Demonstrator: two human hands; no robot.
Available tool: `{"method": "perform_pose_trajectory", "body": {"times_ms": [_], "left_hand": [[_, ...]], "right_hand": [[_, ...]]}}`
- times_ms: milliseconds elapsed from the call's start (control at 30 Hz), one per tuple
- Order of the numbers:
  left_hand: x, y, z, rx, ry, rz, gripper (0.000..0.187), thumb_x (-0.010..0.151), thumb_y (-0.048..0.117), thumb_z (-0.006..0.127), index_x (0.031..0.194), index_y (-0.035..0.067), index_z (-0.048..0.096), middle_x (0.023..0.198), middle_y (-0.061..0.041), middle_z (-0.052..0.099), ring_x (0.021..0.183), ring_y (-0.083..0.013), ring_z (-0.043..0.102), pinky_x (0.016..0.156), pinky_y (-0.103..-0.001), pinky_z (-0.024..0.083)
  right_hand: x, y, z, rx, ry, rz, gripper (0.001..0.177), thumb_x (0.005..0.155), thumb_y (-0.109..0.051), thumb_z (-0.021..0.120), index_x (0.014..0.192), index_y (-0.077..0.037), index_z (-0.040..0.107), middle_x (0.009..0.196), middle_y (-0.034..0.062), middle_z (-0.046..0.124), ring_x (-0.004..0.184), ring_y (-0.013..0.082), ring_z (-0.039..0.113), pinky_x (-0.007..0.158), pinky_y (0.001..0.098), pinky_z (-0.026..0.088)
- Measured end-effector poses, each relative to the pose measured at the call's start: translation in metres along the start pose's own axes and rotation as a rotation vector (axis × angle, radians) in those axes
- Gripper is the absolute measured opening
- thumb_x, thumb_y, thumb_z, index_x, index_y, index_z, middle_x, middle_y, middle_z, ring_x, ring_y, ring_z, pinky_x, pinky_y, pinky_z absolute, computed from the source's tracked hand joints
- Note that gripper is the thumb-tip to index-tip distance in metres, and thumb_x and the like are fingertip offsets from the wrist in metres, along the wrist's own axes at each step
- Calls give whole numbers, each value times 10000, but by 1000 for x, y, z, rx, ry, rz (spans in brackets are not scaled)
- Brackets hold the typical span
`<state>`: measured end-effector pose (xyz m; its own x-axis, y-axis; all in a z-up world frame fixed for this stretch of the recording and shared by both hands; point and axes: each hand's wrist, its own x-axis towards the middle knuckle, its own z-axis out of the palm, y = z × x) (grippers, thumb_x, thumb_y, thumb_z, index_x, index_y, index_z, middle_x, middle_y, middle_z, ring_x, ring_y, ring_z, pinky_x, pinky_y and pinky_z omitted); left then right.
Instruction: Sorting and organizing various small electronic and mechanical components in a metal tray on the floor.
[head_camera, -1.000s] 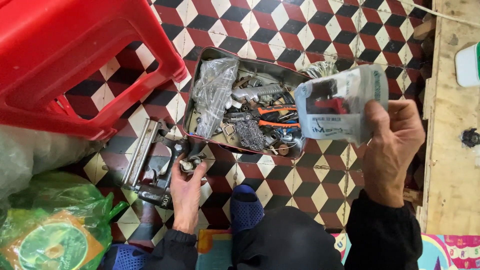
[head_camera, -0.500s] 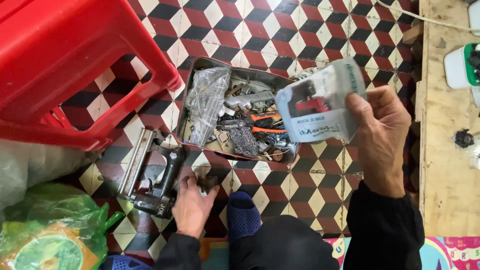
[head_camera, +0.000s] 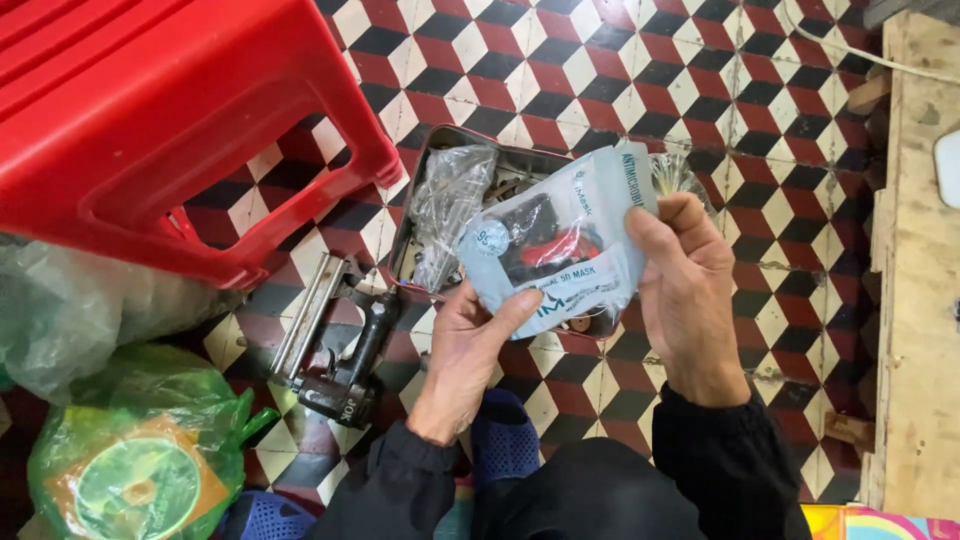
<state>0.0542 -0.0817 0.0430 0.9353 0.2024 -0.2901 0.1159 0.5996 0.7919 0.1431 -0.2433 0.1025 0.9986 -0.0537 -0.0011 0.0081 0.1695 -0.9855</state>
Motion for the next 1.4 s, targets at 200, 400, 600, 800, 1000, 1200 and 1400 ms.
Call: {"method": "perform_pose_trajectory", "body": {"times_ms": [200,400,600,800,1000,1200,1400], "left_hand": [[-1,7,2,88,71,22,222,892,148,954,1067,106,825,1015,-51,867,948,-83,709,904,-324,602],[2,11,-4,65,133,-4,305,846,152,982,1095,93,818,983,-44,846,913,-82,719,879,-307,638],[4,10,-14,10,110,-55,293,930,229,914,1162,126,767,1088,-21,848,1018,-70,729,962,-338,630],[9,13,-20,-10,7,-23,648,756,137,1016,1312,129,683,1208,-83,854,1112,-127,765,1045,-393,631],[12,7,-26,73,25,-45,680,790,158,991,1381,129,654,1306,-80,817,1194,-138,713,1042,-411,637],[19,45,-25,434,-160,114,1213,910,576,726,1763,60,36,1847,-343,46,1703,-531,127,1337,-681,199],[44,77,-4,924,-211,522,794,870,275,855,1495,38,426,1431,-199,600,1261,-347,655,1023,-455,547]], "right_hand": [[-6,11,-4,-65,35,37,51,1090,-67,756,1111,-67,709,928,13,671,826,50,642,731,223,554],[-16,8,-4,-283,-27,-31,88,1083,-89,801,1143,-39,762,906,44,703,861,62,598,825,262,546],[-23,6,0,-395,-42,-129,67,1089,-58,811,1122,-18,767,807,56,619,814,61,536,763,230,484],[-26,9,-7,-415,-70,-209,53,1120,-10,770,1086,4,732,730,59,540,728,72,453,698,249,410],[-35,-4,9,-347,-50,-188,67,1110,-26,769,1060,2,735,710,28,545,725,50,442,676,232,416],[-9,-42,54,-355,-217,-138,80,1063,-87,773,1020,-37,726,763,-8,573,694,57,469,631,242,408],[13,-73,87,-352,-606,-198,86,1124,-83,641,1145,0,655,1069,68,728,904,105,665,816,234,568]]}}
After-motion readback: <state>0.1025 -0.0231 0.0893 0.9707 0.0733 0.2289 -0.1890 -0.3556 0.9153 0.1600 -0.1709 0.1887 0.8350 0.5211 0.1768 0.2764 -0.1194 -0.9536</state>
